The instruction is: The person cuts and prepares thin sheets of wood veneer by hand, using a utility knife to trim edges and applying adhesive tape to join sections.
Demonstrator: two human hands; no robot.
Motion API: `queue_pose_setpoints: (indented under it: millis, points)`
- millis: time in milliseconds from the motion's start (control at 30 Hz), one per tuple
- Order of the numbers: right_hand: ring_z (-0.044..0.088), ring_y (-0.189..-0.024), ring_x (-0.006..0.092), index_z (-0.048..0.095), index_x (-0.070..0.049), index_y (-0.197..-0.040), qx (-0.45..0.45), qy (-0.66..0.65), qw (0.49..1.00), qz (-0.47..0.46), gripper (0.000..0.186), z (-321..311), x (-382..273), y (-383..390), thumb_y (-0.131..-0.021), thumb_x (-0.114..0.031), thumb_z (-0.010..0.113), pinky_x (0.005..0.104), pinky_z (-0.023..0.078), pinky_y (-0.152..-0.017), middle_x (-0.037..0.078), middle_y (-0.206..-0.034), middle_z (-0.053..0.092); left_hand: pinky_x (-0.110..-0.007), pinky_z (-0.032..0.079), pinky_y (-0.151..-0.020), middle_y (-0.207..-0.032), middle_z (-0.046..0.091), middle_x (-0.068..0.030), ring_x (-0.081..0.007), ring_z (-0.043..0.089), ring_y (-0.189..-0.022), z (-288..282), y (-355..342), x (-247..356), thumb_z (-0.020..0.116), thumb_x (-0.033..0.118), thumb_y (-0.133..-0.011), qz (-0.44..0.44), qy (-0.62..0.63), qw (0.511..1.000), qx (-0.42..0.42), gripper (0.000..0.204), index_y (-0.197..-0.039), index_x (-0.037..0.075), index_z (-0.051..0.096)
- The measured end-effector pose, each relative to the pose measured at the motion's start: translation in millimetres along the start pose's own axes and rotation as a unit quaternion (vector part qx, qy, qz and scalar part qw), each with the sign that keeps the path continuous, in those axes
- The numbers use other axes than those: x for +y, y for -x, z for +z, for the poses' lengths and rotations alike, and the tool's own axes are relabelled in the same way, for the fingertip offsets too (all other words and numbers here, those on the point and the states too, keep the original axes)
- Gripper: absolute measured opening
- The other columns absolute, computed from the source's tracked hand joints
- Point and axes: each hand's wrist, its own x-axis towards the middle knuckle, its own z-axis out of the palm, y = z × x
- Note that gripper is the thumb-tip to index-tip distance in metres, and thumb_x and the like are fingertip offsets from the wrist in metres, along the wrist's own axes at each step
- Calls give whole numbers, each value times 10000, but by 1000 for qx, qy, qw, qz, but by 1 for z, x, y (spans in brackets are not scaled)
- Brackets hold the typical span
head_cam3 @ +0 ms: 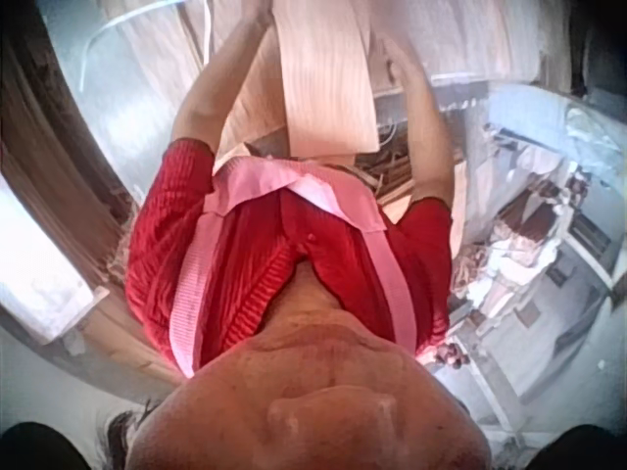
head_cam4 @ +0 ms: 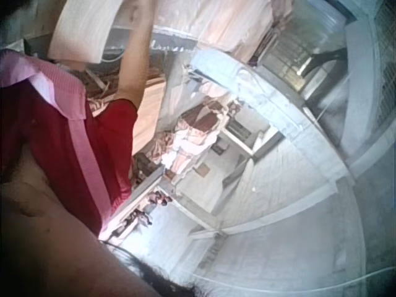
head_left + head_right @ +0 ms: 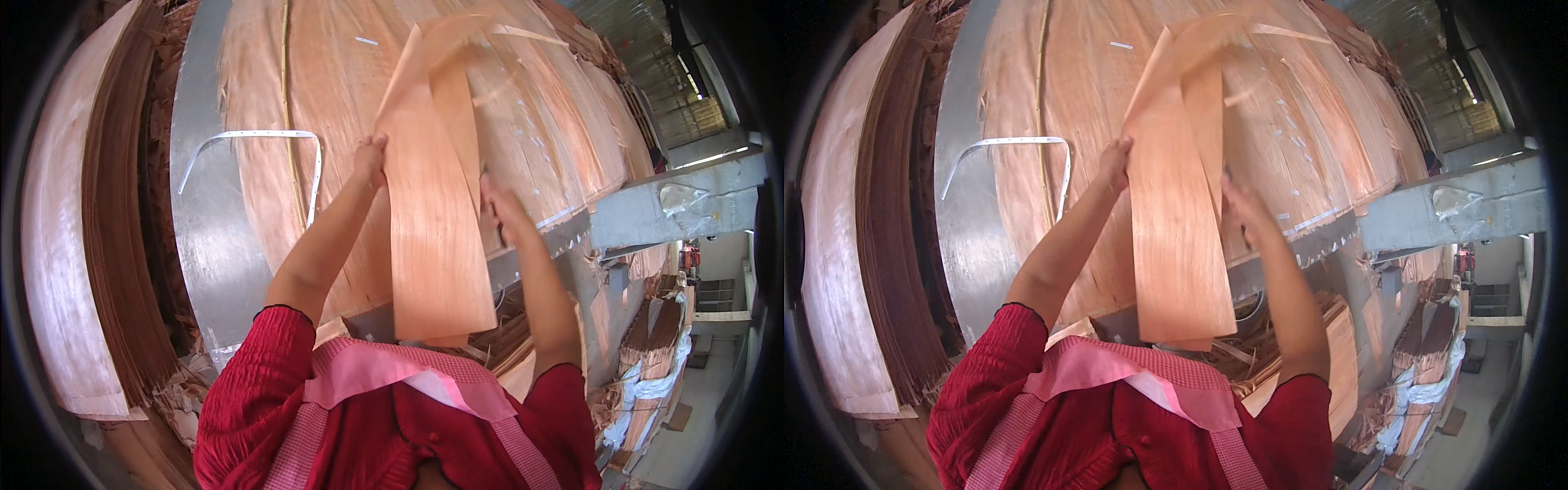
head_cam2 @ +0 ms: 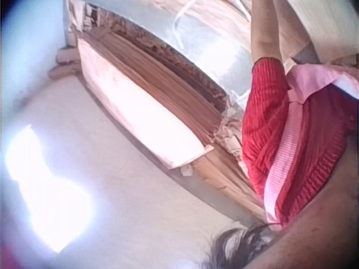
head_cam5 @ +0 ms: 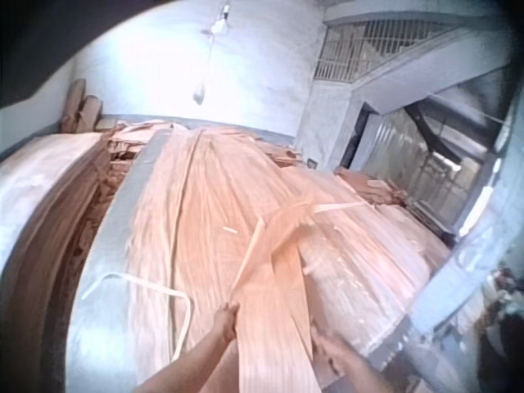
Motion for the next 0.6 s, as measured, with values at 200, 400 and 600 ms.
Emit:
queue_pose_setpoints:
  millis: [200,400,600]
  points:
    - [392,-446,52,519,-78,-783,-8,-93,996,11,134,-17,66,-6,-757,-112,646,201,265,-363,-26,-623,470,-376,363,-944,-1206,445,-251,-391,455,-1082,43,72,-53,683,268,-714,367,-570,732,63,678,-1222,-54,370]
    - [408,-476,50,531,-76,-796,-76,-194,978,0,118,-8,54,11,-778,-138,630,207,266,-371,-29,-619,489,-320,463,-766,-990,595,-171,-277,576,-899,79,153,-71,671,244,-730,142,-467,869,-81,501,-1096,-57,510]
    - [474,-540,72,532,-56,-902,-52,-121,990,-49,185,-33,64,-11,-783,-173,612,212,321,-400,-19,-710,527,-365,468,-779,-1275,409,-148,-224,484,-1070,51,123,-54,605,314,-800,-53,-334,923,-185,694,-1331,20,270]
